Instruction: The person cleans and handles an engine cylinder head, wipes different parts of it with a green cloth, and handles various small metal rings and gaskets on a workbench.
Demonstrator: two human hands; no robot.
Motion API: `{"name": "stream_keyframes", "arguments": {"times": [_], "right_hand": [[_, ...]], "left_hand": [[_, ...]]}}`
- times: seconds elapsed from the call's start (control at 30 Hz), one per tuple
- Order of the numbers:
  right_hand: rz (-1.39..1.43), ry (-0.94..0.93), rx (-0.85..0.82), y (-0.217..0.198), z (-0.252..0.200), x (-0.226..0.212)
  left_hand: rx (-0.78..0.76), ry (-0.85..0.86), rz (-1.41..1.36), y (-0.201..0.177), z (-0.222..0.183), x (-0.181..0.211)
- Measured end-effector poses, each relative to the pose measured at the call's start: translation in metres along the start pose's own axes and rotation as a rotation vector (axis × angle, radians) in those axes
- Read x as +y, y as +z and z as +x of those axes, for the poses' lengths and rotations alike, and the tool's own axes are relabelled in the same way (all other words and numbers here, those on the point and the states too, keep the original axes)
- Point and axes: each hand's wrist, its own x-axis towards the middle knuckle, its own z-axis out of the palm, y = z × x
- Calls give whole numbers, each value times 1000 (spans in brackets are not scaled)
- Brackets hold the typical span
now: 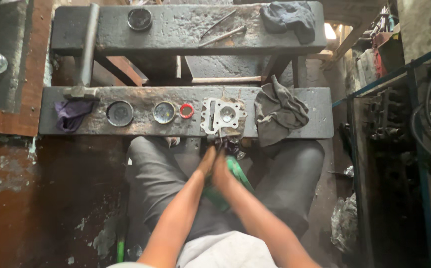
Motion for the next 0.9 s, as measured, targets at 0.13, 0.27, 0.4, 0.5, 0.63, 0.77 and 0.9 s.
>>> {"name": "stream_keyframes", "arguments": {"times": [0.13, 0.27, 0.4, 0.5, 0.63, 0.77, 0.9], "right_hand": [[-18, 62, 111, -6, 30, -6], [-19, 228, 333, -35, 99, -13], [5, 53, 129, 9, 4, 1], [-1, 5, 28, 15, -22, 9], [-42, 198, 305, -25, 85, -5], [-14, 174, 301, -12, 63, 1], [-9, 6, 21, 22, -32, 23]], "left_hand": [[-74, -44, 71, -3, -14, -15], [-193, 7, 29, -2, -47, -37], [-85, -6, 187, -3, 1, -5], [-80, -67, 145, -4, 7, -5], [-200, 284, 384, -1, -31, -35], [-111, 362, 352, -5, -14, -25], [-59, -121, 153, -7, 14, -7]]}}
